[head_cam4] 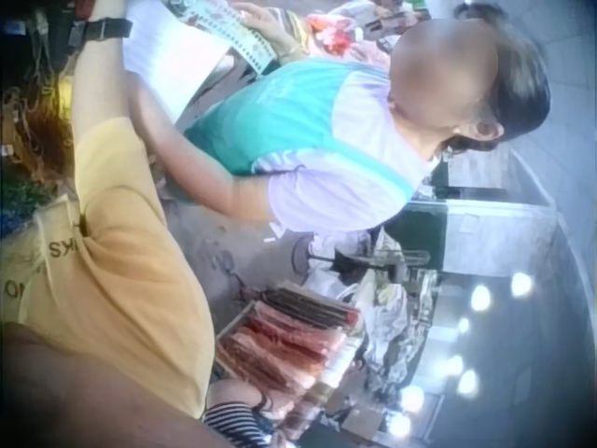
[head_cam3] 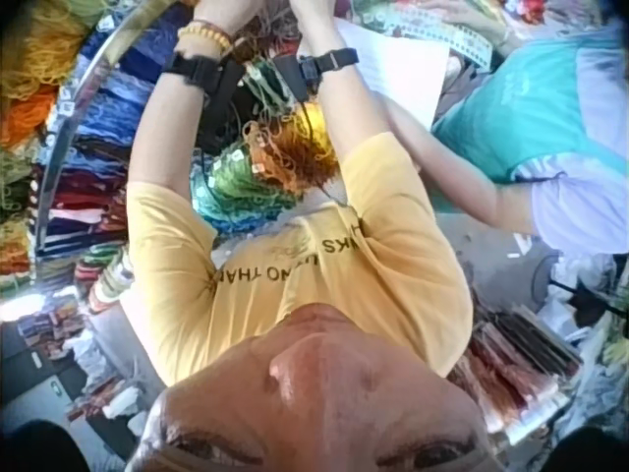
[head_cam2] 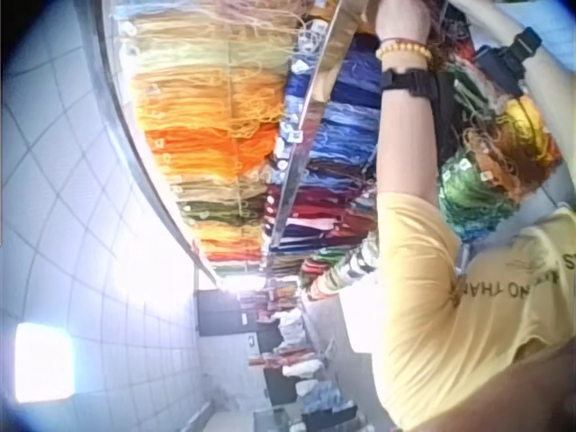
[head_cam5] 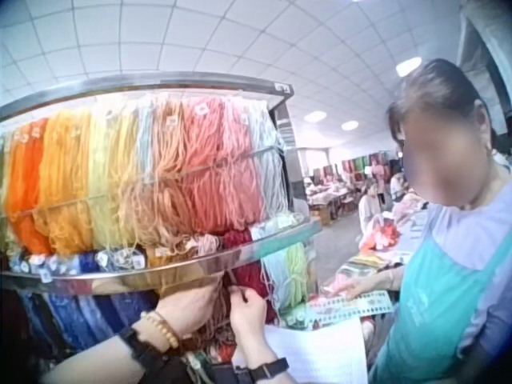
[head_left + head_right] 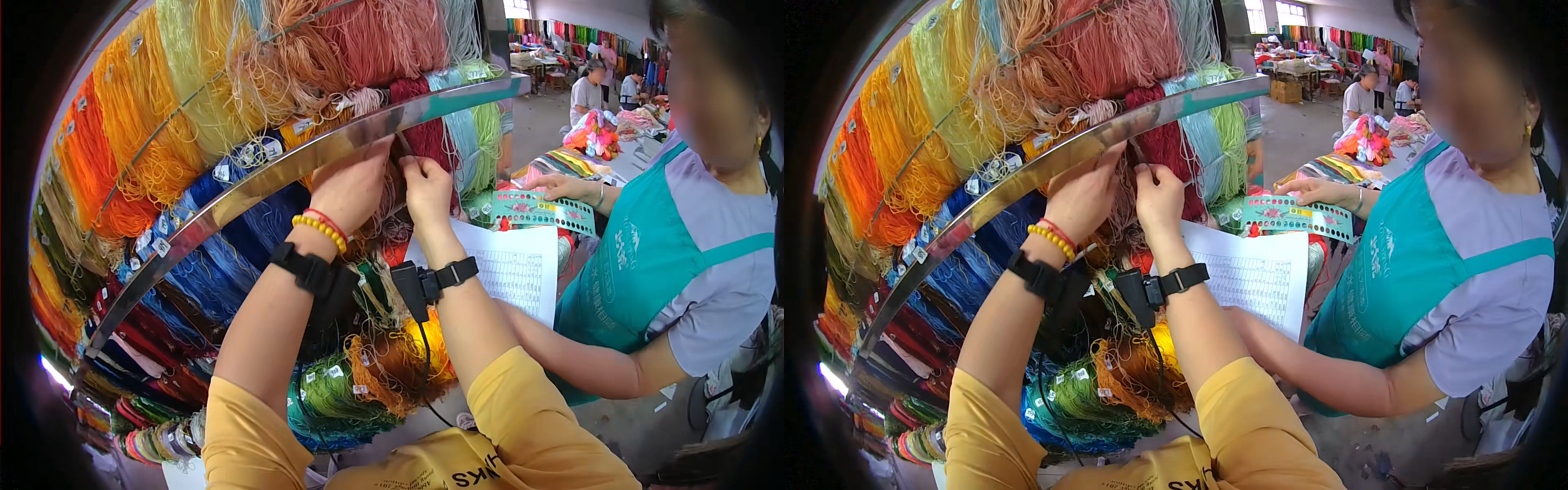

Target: The person points at a chart and a thread organizer, then pulls thread from a rack and threads it through the organizer. They continue pulling more threads from the rack, separating the strands by hand, and organizing them into the pink organizer.

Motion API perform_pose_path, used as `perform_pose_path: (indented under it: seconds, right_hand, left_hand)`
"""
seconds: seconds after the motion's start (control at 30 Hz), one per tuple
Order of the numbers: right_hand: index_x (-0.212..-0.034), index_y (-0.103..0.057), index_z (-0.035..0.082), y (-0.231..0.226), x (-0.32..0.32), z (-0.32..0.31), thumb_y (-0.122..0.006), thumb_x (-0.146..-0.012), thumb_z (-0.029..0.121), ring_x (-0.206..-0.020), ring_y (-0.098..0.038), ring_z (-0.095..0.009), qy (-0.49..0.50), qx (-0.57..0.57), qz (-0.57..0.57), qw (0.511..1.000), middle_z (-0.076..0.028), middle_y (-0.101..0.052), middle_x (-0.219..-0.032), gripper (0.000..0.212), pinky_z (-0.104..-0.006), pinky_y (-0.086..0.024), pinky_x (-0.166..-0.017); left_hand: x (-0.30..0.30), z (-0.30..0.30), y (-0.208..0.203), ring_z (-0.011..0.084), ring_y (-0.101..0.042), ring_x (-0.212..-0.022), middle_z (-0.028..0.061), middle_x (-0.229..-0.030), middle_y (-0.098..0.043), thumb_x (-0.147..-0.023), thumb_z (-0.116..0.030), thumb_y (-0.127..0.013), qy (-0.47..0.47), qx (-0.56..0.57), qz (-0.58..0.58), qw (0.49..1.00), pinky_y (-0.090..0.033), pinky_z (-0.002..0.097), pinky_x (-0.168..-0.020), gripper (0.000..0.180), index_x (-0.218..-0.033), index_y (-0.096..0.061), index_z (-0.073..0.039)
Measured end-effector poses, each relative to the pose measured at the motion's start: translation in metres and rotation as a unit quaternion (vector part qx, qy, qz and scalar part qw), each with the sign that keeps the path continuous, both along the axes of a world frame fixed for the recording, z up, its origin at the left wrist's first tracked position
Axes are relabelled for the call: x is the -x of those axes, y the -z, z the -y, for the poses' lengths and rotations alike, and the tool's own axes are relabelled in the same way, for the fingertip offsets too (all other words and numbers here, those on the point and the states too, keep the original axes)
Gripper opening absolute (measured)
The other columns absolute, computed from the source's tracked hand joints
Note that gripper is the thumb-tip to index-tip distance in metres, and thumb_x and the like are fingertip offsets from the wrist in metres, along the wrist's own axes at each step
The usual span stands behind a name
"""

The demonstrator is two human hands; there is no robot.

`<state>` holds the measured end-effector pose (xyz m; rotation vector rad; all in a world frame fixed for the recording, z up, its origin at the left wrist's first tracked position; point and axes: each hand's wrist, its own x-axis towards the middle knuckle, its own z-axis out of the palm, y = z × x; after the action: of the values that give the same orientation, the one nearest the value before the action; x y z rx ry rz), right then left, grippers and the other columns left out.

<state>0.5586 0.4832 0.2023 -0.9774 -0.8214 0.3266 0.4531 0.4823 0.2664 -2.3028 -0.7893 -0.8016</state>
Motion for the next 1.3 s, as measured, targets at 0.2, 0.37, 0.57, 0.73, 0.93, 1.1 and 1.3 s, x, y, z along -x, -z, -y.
perform_pose_path:
  seconds: [0.2,0.37,0.57,0.73,0.93,1.1,1.3]
  right_hand:
    - [-0.080,-0.058,-0.002,0.006,-0.024,0.009,-0.050,-0.083,0.020,-0.044,-0.044,-0.008,-0.068,-0.011,-0.080,0.994,-0.002,-0.052,-0.060,0.024,-0.0229,-0.037,-0.044]
    - [-0.080,-0.057,-0.002,0.003,-0.030,0.013,-0.048,-0.084,0.021,-0.045,-0.043,-0.008,-0.069,-0.019,-0.090,0.993,-0.004,-0.053,-0.062,0.025,-0.0230,-0.036,-0.044]
    - [-0.078,-0.054,-0.001,0.002,-0.041,0.017,-0.048,-0.085,0.020,-0.049,-0.043,-0.006,-0.088,-0.022,-0.052,0.994,-0.002,-0.052,-0.060,0.023,-0.0203,-0.034,-0.047]
    - [-0.077,-0.054,0.000,0.001,-0.044,0.018,-0.050,-0.083,0.018,-0.052,-0.045,-0.005,-0.038,-0.016,0.055,0.998,-0.001,-0.052,-0.061,0.020,-0.0203,-0.035,-0.048]
    - [-0.082,-0.052,0.003,-0.012,-0.048,0.023,-0.046,-0.086,0.017,-0.045,-0.041,-0.005,-0.184,-0.099,-0.106,0.972,-0.003,-0.055,-0.067,0.016,-0.0189,-0.033,-0.042]
    - [-0.080,-0.049,0.005,-0.018,-0.062,0.021,-0.044,-0.087,0.018,-0.042,-0.040,-0.005,-0.219,-0.171,-0.240,0.930,-0.004,-0.053,-0.066,0.016,-0.0181,-0.032,-0.041]
    - [-0.076,-0.048,0.005,-0.013,-0.056,0.014,-0.046,-0.085,0.021,-0.041,-0.039,-0.006,-0.155,-0.171,-0.237,0.943,-0.004,-0.052,-0.063,0.018,-0.0183,-0.031,-0.039]
  left_hand:
    - [0.022,-0.022,0.011,0.0211,-0.057,-0.080,0.0038,-0.096,-0.056,-0.072,-0.023,-0.055,-0.063,-0.008,-0.038,0.997,-0.046,0.0310,-0.065,0.044,-0.114,-0.046,-0.011]
    - [0.029,-0.025,0.012,0.0187,-0.057,-0.078,0.0032,-0.097,-0.056,-0.072,-0.024,-0.054,-0.033,-0.056,-0.036,0.997,-0.046,0.0290,-0.064,0.044,-0.113,-0.046,-0.011]
    - [0.008,-0.014,0.003,0.0251,-0.055,-0.084,0.0070,-0.090,-0.057,-0.074,-0.029,-0.053,-0.045,0.042,-0.006,0.998,-0.044,0.0339,-0.070,0.032,-0.099,-0.051,-0.008]
    - [-0.018,-0.018,-0.015,0.0267,-0.040,-0.106,0.0069,-0.113,-0.044,-0.066,-0.022,-0.062,0.054,-0.161,0.085,0.982,-0.032,0.0382,-0.087,0.046,-0.108,-0.049,-0.011]
    - [-0.020,-0.045,-0.029,0.0243,-0.049,-0.097,0.0086,-0.103,-0.052,-0.068,-0.021,-0.057,0.028,-0.200,0.101,0.974,-0.036,0.0379,-0.083,0.038,-0.102,-0.051,-0.007]
    - [-0.008,-0.042,-0.032,0.0258,-0.050,-0.095,0.0117,-0.102,-0.052,-0.070,-0.020,-0.054,0.036,-0.186,0.072,0.979,-0.037,0.0379,-0.082,0.035,-0.100,-0.051,-0.004]
    - [0.000,-0.044,-0.034,0.0258,-0.048,-0.098,0.0108,-0.105,-0.050,-0.070,-0.021,-0.056,0.054,-0.162,0.071,0.983,-0.037,0.0376,-0.082,0.038,-0.103,-0.049,-0.004]
